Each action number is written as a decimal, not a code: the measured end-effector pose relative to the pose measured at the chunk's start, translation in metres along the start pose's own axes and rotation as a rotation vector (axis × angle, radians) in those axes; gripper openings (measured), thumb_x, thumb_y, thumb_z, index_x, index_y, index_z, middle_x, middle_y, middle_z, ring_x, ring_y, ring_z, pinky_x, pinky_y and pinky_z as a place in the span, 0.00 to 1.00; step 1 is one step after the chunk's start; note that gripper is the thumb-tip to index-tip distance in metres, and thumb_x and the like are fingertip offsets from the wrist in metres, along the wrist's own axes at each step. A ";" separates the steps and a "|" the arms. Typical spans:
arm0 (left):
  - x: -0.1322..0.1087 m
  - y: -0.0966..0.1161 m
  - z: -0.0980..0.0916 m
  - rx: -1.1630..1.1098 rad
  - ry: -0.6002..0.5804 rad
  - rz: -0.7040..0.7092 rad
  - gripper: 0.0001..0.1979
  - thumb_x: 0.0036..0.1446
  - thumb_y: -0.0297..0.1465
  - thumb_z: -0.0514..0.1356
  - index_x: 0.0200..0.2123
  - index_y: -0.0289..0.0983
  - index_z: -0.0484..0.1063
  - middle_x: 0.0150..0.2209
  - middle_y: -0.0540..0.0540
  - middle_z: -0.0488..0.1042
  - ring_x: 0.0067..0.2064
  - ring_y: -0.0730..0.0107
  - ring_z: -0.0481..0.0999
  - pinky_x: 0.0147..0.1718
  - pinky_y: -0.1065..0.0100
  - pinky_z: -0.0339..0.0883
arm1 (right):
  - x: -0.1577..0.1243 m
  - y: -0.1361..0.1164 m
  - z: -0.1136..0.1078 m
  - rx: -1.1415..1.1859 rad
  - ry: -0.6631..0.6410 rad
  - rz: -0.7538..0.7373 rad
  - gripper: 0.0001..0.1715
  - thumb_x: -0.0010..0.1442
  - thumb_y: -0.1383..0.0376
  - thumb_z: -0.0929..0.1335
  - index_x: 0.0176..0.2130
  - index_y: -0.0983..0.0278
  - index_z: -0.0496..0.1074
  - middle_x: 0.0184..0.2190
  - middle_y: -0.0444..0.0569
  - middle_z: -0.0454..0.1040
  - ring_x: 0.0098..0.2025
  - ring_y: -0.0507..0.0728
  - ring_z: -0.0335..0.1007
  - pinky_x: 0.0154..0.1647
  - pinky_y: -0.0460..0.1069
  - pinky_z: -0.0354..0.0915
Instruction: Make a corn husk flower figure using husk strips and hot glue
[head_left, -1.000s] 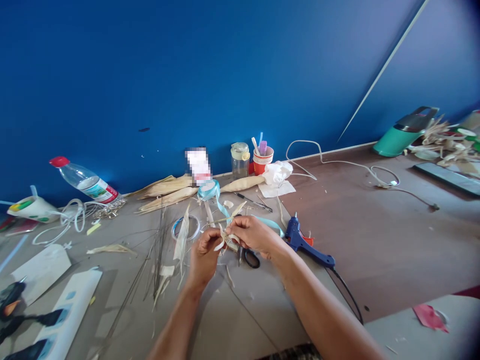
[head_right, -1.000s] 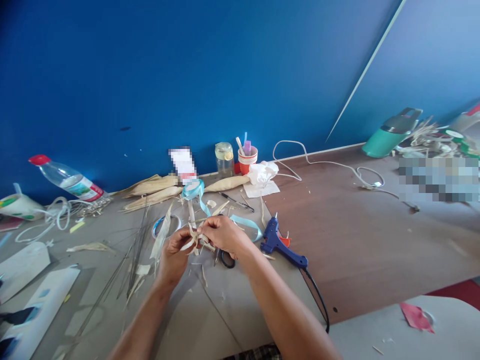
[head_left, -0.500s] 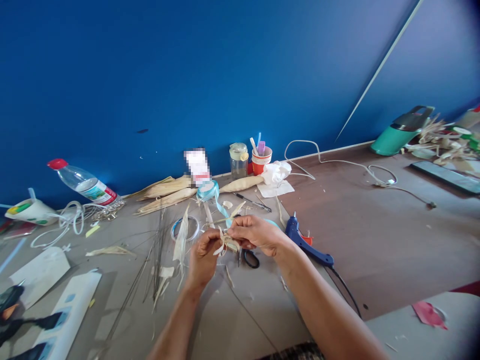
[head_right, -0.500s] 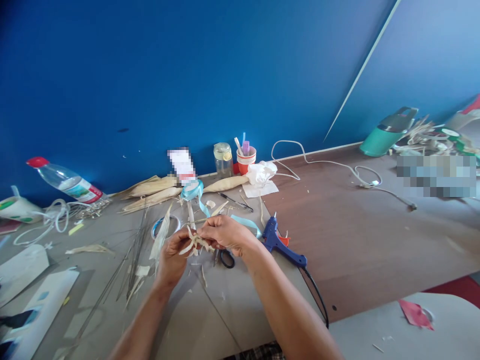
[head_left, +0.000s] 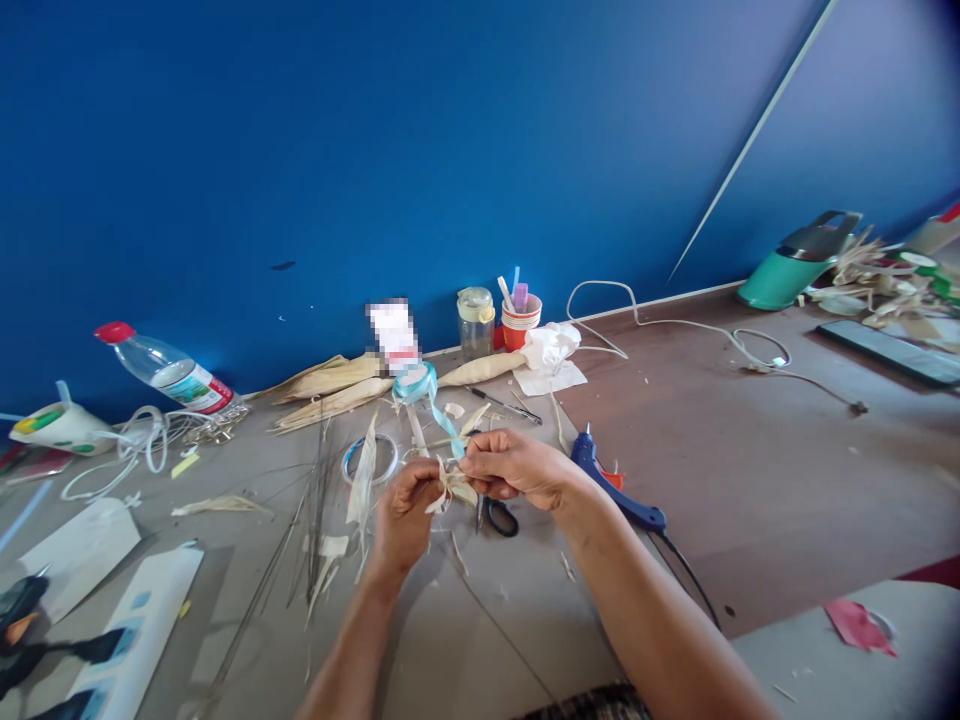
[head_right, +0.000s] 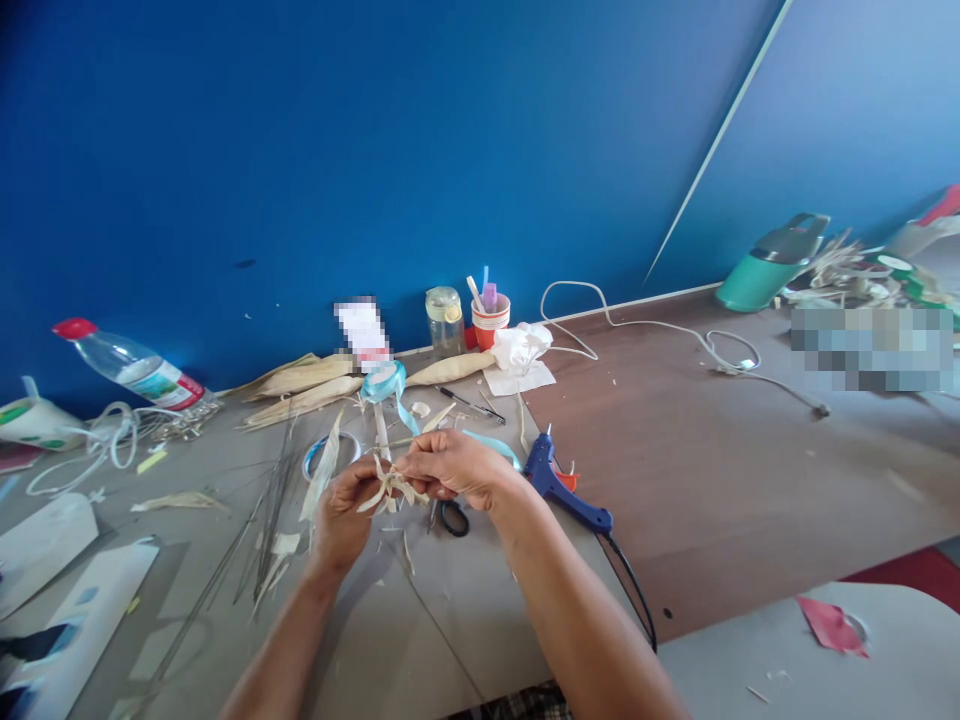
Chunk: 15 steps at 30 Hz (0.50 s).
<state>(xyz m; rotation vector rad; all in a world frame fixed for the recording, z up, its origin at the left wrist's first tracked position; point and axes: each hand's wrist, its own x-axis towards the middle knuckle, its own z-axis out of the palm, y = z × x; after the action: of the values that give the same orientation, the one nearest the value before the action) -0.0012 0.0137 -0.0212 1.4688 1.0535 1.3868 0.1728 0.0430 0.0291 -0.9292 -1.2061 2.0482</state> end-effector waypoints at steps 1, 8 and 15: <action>0.000 0.000 0.000 -0.001 0.005 -0.008 0.02 0.49 0.28 0.61 0.27 0.36 0.73 0.27 0.49 0.71 0.29 0.72 0.71 0.28 0.70 0.65 | 0.000 0.000 0.000 0.001 0.001 0.002 0.19 0.45 0.58 0.72 0.19 0.66 0.63 0.14 0.40 0.65 0.13 0.42 0.50 0.12 0.41 0.41; 0.000 -0.002 -0.002 -0.005 0.024 -0.046 0.01 0.48 0.28 0.61 0.26 0.36 0.73 0.28 0.48 0.71 0.30 0.71 0.71 0.29 0.70 0.65 | -0.002 -0.002 -0.001 0.006 0.012 0.016 0.18 0.45 0.58 0.72 0.19 0.66 0.63 0.14 0.40 0.65 0.13 0.42 0.49 0.13 0.41 0.40; 0.003 -0.009 -0.007 -0.043 0.111 -0.130 0.04 0.45 0.28 0.63 0.28 0.36 0.73 0.26 0.51 0.72 0.26 0.73 0.70 0.28 0.71 0.64 | -0.008 -0.006 -0.005 0.032 0.084 -0.051 0.18 0.47 0.57 0.71 0.21 0.66 0.63 0.17 0.41 0.66 0.15 0.42 0.51 0.14 0.41 0.41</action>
<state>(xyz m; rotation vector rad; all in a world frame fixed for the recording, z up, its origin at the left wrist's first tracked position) -0.0078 0.0199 -0.0287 1.2816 1.1600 1.4022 0.1822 0.0416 0.0348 -0.9501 -1.1384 1.9629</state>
